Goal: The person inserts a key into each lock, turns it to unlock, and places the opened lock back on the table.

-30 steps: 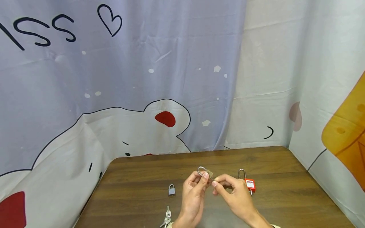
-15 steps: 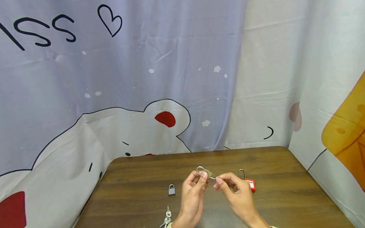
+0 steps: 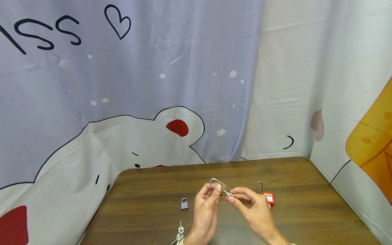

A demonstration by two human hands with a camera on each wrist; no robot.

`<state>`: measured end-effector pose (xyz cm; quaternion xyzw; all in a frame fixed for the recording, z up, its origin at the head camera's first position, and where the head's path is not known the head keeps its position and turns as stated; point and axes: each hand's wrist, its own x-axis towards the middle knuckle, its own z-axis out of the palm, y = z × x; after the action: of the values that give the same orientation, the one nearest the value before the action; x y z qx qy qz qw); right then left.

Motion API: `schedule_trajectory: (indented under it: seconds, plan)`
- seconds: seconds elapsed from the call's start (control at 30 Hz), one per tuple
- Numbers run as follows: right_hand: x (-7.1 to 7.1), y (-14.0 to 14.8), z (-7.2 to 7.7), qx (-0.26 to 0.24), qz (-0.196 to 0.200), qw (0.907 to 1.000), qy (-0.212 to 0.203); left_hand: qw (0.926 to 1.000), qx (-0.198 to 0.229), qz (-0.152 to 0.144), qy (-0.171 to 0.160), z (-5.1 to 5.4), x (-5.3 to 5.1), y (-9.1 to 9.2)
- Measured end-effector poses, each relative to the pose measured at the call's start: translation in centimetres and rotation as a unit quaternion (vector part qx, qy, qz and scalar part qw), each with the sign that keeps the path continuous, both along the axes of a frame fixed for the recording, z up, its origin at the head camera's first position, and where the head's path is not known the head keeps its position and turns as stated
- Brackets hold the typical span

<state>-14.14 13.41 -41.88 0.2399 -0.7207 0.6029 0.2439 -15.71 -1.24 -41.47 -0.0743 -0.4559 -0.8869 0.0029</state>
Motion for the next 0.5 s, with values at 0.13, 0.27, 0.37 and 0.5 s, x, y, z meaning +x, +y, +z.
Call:
schedule_trajectory:
  seconds: [0.13,0.27,0.37,0.5]
  plan:
    - [0.05,-0.07,-0.05,0.000,-0.001,1.0000,-0.002,1.0000,-0.004,0.001,0.002,-0.09,0.00,-0.04]
    - [0.03,-0.18,-0.08,0.006,-0.022,0.9995,0.020,0.9999,-0.010,0.006,0.004,-0.15,0.00,-0.02]
    - [-0.03,-0.28,-0.15,0.019,-0.049,0.9980,0.035,0.9998,-0.017,0.012,0.008,-0.23,-0.01,0.01]
    - [-0.13,-0.36,-0.24,0.036,-0.072,0.9950,0.060,0.9990,-0.035,0.022,0.016,-0.39,0.01,0.00]
